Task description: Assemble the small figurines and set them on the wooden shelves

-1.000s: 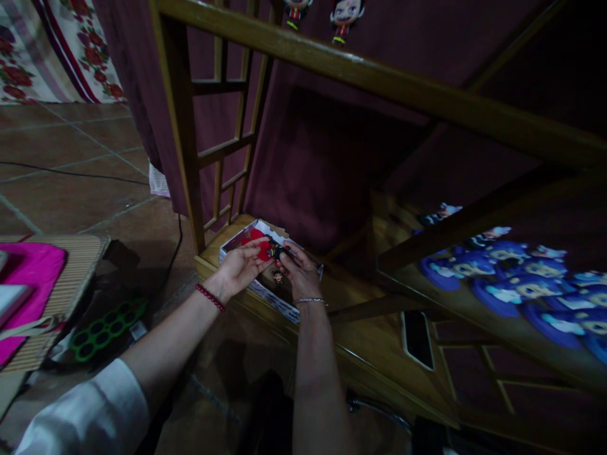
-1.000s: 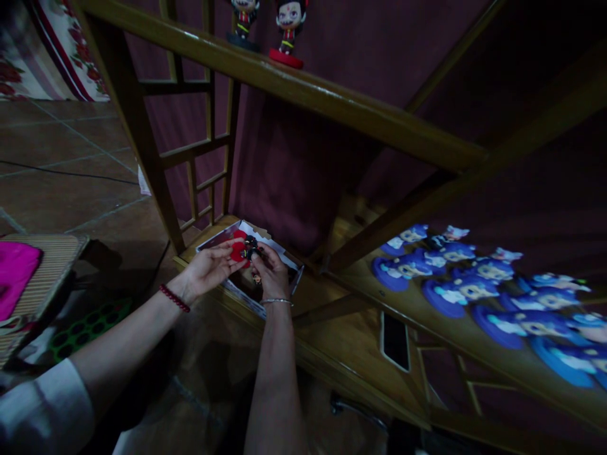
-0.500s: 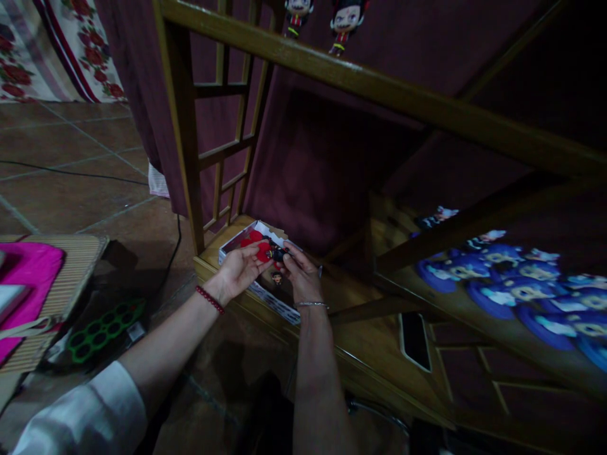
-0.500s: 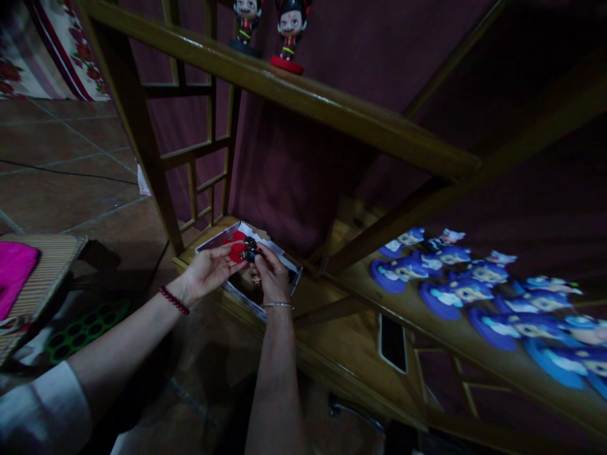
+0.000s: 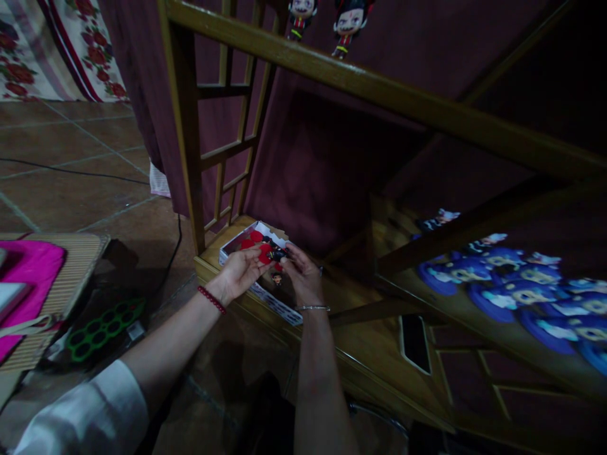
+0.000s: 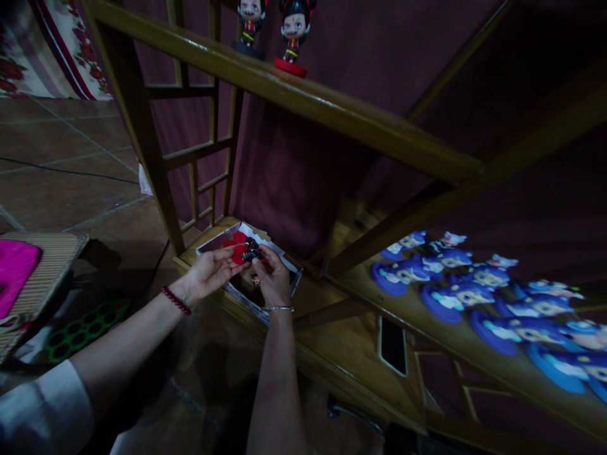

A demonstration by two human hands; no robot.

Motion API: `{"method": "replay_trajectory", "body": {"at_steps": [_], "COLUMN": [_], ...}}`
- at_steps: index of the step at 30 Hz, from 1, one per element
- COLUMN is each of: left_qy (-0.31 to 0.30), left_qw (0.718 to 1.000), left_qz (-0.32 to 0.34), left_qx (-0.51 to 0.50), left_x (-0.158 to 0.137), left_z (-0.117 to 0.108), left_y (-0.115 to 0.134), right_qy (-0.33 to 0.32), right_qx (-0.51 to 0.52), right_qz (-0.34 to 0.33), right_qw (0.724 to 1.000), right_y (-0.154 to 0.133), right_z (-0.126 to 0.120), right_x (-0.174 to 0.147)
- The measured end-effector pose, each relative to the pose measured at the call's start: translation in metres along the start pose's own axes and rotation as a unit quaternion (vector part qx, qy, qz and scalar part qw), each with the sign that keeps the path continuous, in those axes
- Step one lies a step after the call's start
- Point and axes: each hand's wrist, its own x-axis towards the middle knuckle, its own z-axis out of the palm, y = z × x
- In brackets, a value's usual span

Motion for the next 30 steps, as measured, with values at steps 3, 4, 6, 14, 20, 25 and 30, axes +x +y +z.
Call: {"method": "replay_trajectory", "body": {"at_steps": [3, 4, 6, 14, 20, 25, 30], "left_qy": [-0.007, -0.009, -0.011, -0.014, -0.012, -0.008, -0.001], "left_qw": [1.0, 1.0, 1.0, 1.0, 1.0, 1.0, 0.999], "left_qz": [0.001, 0.001, -0.001, 0.004, 0.011, 0.013, 0.02], "left_qx": [0.003, 0.003, 0.004, 0.006, 0.016, 0.023, 0.037], "left_x": [0.0, 0.0, -0.001, 0.0, -0.001, 0.0, -0.002], "left_z": [-0.001, -0.001, 0.0, -0.001, 0.0, -0.001, 0.001], "left_y": [0.0, 0.0, 0.0, -0.002, -0.002, -0.003, -0.008], "right_qy": [-0.009, -0.012, -0.014, -0.019, -0.023, -0.031, -0.033], "right_qx": [-0.018, -0.027, -0.047, -0.11, -0.128, -0.145, -0.165], "right_qz": [-0.033, -0.042, -0.055, -0.061, -0.068, -0.076, -0.077], "right_qw": [0.999, 0.999, 0.997, 0.992, 0.989, 0.986, 0.983], "right_y": [-0.002, -0.004, -0.007, -0.014, -0.01, -0.011, -0.017], "right_z": [0.001, 0.001, 0.001, 0.0, 0.0, -0.001, -0.004], "right_x": [0.0, -0.001, -0.002, -0.005, -0.004, -0.005, -0.01]}}
